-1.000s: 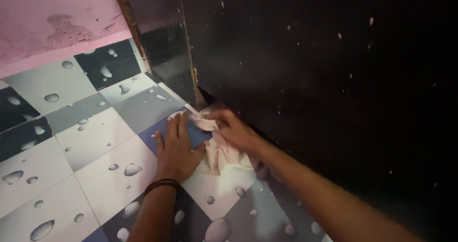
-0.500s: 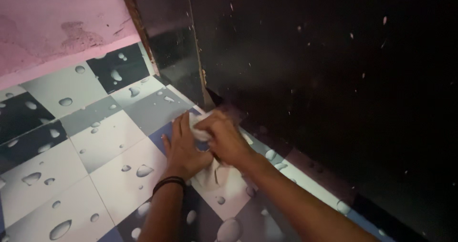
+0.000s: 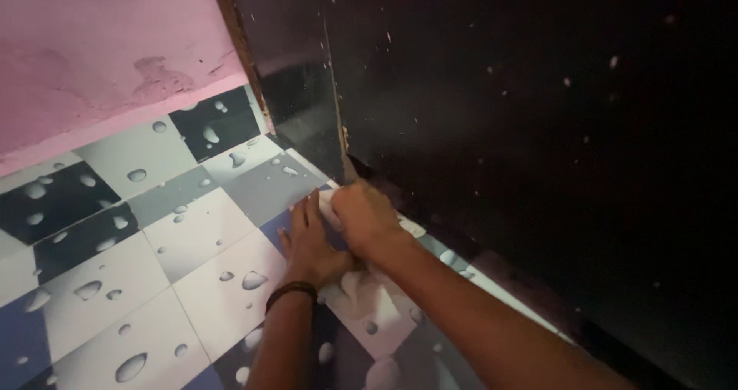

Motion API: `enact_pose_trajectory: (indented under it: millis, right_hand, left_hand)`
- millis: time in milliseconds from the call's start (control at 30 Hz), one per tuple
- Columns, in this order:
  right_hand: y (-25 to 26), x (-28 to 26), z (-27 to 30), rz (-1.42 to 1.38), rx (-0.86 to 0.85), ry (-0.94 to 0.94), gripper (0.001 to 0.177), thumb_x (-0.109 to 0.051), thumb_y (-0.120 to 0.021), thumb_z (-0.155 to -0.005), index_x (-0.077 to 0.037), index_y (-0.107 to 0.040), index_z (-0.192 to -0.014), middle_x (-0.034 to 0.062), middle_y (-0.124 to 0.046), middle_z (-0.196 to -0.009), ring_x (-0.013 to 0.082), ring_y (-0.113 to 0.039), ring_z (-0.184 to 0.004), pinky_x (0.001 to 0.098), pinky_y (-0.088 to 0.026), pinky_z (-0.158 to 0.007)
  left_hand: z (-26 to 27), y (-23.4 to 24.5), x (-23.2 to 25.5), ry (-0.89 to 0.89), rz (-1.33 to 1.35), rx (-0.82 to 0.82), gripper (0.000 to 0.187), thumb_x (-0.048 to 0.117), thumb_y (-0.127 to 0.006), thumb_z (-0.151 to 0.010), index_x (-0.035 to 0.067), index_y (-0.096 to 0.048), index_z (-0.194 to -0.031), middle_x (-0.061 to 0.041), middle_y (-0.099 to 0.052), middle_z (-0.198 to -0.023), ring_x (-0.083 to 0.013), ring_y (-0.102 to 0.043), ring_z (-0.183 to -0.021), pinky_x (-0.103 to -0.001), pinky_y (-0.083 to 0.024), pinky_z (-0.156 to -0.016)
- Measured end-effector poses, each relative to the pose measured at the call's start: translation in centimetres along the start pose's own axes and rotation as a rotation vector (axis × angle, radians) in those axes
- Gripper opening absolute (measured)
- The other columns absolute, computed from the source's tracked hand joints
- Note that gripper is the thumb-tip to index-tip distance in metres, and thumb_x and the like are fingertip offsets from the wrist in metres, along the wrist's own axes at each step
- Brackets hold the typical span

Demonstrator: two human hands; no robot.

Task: The person wipes the tiled floor and the side of a dark wooden bed frame using a white cloth. The cleaning action is repetitive, focusing on the floor area adjacent to the bed and the lower edges of the bed frame.

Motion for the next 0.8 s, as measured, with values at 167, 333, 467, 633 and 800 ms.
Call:
enact_pose_trajectory:
  millis: [167,333,467,633,800]
  right_hand:
    - [4.7,-2.1,0.2,-0.21,0.123,0.049,0.017,-0.015,-0.075,-0.086,-0.009,-0.077,-0.101,0.0208,-0.071,-0.103,0.0356,-0.069,-0.105,0.0432,-0.057,-0.09]
    - [13.5,-6.3,0.6,-0.285,0.307,0.325,0.023,-0.001,-0.067,-0.081,-0.01,-0.078,-0.099,0.0167,-0.074,-0.095,0.0339,-0.067,-0.101,0.0436,-0.055,-0.089]
    - [23.5,-10.3,1.0,-0.229,0.473,0.576,0.022,-0.002,-0.07,-0.079,-0.007,-0.073,-0.1,0.0153,-0.071,-0.099,0.0363,-0.064,-0.104,0.0453,-0.052,-0.092]
    - [34.5,-14.7,2.5,0.003,0.608,0.602,0.028,0.001,-0.069,-0.074,-0.001,-0.067,-0.102,0.0168,-0.068,-0.105,0.0391,-0.061,-0.103,0.0461,-0.053,-0.084]
    - [43.3,-16.8,5.5,0.283,0.695,0.569,0.013,-0.004,-0.072,-0.07,-0.006,-0.071,-0.083,0.0112,-0.072,-0.099,0.0341,-0.063,-0.103,0.0438,-0.057,-0.085]
  left_hand:
    - [1.4,4.7,3.2,-0.137,-0.13,0.222,0.07,0.029,-0.081,-0.078,0.022,-0.05,-0.14,-0.005,-0.05,-0.147,-0.0291,-0.036,-0.147,-0.058,-0.025,-0.119]
    - [2.4,17.5,8.1,-0.056,-0.077,0.333,0.044,0.024,-0.086,-0.075,0.019,-0.068,-0.115,-0.01,-0.072,-0.113,-0.0337,-0.067,-0.112,-0.047,-0.053,-0.095]
    - [4.4,27.7,13.5,-0.103,-0.091,0.472,0.034,0.021,-0.087,-0.072,0.018,-0.074,-0.103,-0.011,-0.073,-0.109,-0.0341,-0.069,-0.106,-0.046,-0.055,-0.089]
    - [8.3,37.6,20.7,-0.263,-0.474,0.676,0.009,0.02,-0.075,-0.086,0.016,-0.075,-0.095,-0.011,-0.073,-0.101,-0.0325,-0.07,-0.102,-0.047,-0.054,-0.087]
    - [14.3,45.0,27.6,-0.583,-0.738,1.042,0.011,0.013,-0.063,-0.088,0.018,-0.073,-0.087,-0.006,-0.07,-0.087,-0.0286,-0.068,-0.088,-0.046,-0.049,-0.078]
Point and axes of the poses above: each hand's wrist, its own z-axis away from the middle knuckle, its own y-axis out of the back of the hand, x = y × z, the point moved 4 cm from there along -z, towards the middle knuckle
